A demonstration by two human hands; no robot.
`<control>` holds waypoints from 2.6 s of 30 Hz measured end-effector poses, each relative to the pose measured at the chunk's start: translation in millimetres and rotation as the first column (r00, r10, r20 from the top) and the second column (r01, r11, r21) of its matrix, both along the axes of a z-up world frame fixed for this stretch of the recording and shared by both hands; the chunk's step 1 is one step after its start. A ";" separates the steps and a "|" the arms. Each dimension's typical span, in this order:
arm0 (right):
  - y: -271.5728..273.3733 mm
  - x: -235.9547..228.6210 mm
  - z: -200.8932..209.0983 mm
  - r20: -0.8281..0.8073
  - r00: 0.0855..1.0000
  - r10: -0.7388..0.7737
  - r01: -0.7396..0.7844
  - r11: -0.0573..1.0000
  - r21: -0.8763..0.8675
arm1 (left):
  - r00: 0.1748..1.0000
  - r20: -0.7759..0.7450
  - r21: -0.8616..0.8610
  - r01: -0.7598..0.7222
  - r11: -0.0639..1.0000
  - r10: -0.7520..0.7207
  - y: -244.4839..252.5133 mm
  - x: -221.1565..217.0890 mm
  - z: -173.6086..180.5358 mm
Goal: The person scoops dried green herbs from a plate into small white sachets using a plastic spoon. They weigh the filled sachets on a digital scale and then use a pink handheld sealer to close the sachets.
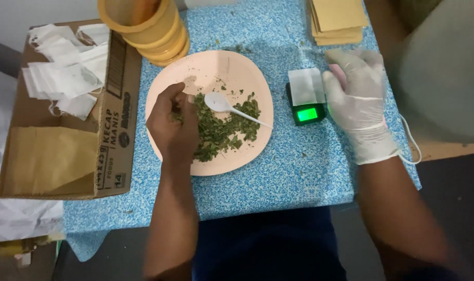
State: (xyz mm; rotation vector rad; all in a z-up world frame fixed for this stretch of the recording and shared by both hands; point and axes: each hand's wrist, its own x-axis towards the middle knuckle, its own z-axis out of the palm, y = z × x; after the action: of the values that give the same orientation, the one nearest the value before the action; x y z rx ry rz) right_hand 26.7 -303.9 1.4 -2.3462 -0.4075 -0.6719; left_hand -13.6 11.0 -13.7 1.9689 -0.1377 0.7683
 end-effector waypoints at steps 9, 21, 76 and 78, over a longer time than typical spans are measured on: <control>46.8 25.7 95.0 -0.764 0.603 -0.231 -0.098 0.928 -0.359 | 0.998 0.048 0.040 -0.036 0.999 0.034 4.7 2.4 -1.3; 36.1 74.8 56.0 -0.712 0.633 -0.306 -0.249 0.790 -0.561 | 0.997 0.059 0.052 -0.050 0.997 0.047 10.6 4.7 -7.1; -14.3 -20.4 -43.3 0.080 0.995 0.057 -0.015 0.892 -0.452 | 0.968 -0.182 -0.354 0.101 0.930 -0.174 -7.0 4.4 -11.1; -14.6 -20.7 -42.8 0.109 0.991 0.073 -0.017 0.897 -0.442 | 0.967 -0.171 -0.348 0.119 0.930 -0.188 -7.9 3.4 -8.5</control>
State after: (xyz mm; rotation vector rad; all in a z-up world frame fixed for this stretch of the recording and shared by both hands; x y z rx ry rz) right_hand 6.1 -318.5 -41.4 -2.7161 -0.7346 -0.7682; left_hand -10.2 3.1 -22.2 1.6747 -0.0358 0.4505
